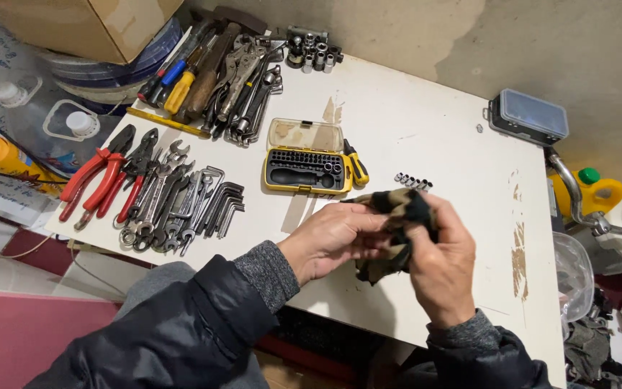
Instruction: Repairing a camouflage strap using a small screwdriver bit at a workbench.
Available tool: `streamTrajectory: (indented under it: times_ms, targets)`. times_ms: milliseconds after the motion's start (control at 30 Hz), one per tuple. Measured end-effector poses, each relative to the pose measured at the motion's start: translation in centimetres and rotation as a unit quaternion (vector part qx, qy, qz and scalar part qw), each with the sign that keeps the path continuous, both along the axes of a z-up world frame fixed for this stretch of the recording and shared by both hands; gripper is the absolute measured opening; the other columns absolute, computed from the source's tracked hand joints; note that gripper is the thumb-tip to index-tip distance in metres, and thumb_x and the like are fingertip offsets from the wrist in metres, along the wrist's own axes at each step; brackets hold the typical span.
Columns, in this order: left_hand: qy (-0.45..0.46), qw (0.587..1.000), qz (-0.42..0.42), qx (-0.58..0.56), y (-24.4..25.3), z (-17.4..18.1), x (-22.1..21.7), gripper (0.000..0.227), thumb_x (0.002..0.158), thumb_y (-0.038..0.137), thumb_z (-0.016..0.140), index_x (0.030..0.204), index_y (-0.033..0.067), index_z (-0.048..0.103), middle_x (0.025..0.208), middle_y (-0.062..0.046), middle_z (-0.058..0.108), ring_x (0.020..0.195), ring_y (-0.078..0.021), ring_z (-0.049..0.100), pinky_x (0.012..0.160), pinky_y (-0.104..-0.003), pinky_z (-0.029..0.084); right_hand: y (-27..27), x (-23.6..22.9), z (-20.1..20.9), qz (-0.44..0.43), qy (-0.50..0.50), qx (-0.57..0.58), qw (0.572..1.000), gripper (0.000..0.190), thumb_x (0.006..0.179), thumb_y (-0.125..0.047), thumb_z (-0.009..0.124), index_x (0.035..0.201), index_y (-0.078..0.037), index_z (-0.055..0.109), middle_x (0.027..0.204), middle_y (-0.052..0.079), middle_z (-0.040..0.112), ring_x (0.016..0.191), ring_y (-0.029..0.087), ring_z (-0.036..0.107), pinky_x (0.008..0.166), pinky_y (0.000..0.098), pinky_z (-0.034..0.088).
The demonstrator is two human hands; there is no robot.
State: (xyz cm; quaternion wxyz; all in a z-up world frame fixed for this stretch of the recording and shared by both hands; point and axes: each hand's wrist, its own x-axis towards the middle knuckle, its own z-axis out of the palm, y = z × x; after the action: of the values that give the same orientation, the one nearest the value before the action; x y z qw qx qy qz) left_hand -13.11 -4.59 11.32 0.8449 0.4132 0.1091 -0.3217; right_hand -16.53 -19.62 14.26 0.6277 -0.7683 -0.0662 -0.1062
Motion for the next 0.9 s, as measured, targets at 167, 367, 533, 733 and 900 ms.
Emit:
streamTrajectory:
  times_ms: [167, 367, 533, 733, 900]
  targets:
    - [-0.039, 0.999, 0.018, 0.004, -0.3, -0.4, 0.3, 0.01, 0.093, 0.01, 0.072, 0.094, 0.0003, 0.067, 0.081, -0.012, 0.07, 0.063, -0.0146, 0.063, 0.058, -0.024, 0.057, 0.7, -0.6, 1.9, -0.023, 0.091, 0.105, 0.99, 0.028, 0.099, -0.01, 0.049, 0.125, -0.006, 0.059, 0.113, 0.017, 0.067, 0.069, 0.025, 0.067, 0.056, 0.0362, 0.063]
    - [-0.032, 0.998, 0.026, 0.05, -0.6, -0.6, 0.3, 0.015, 0.091, -0.005, 0.056, 0.09, 0.0047, 0.068, 0.081, -0.009, 0.068, 0.07, -0.0201, 0.062, 0.056, -0.034, 0.052, -0.6, -0.4, -0.5, 0.041, -0.094, -0.158, 0.982, 0.03, 0.088, 0.002, 0.063, 0.116, -0.004, 0.071, 0.121, 0.014, 0.065, 0.118, 0.024, 0.062, 0.108, 0.0357, 0.049]
    - [-0.041, 0.999, 0.009, 0.007, -0.7, -0.4, -0.1, 0.014, 0.095, -0.005, 0.061, 0.084, 0.0041, 0.058, 0.078, -0.012, 0.067, 0.063, -0.0202, 0.065, 0.057, -0.028, 0.057, -0.4, 0.4, 0.7, -0.045, 0.062, -0.008, 0.997, 0.027, 0.088, 0.002, 0.065, 0.114, -0.001, 0.072, 0.107, 0.01, 0.076, 0.091, 0.017, 0.069, 0.081, 0.0285, 0.06]
    - [-0.052, 0.998, 0.034, 0.033, -0.3, 1.6, -0.1, 0.016, 0.102, 0.01, 0.063, 0.086, 0.0081, 0.06, 0.073, -0.006, 0.064, 0.062, -0.0142, 0.059, 0.06, -0.024, 0.052, -0.6, -0.3, 0.9, -0.026, 0.109, 0.054, 0.992, 0.032, 0.092, -0.006, 0.051, 0.121, -0.003, 0.064, 0.118, 0.015, 0.069, 0.093, 0.025, 0.067, 0.07, 0.0383, 0.064]
    - [-0.058, 0.991, -0.014, 0.12, -0.3, 2.7, -0.7, 0.017, 0.094, 0.007, 0.056, 0.101, 0.0056, 0.072, 0.09, -0.011, 0.073, 0.08, -0.0199, 0.069, 0.072, -0.032, 0.059, -1.5, -0.3, -0.9, 0.022, -0.102, -0.169, 0.98, 0.035, 0.081, 0.006, 0.06, 0.113, -0.005, 0.071, 0.12, 0.013, 0.069, 0.115, 0.024, 0.066, 0.105, 0.0337, 0.05]
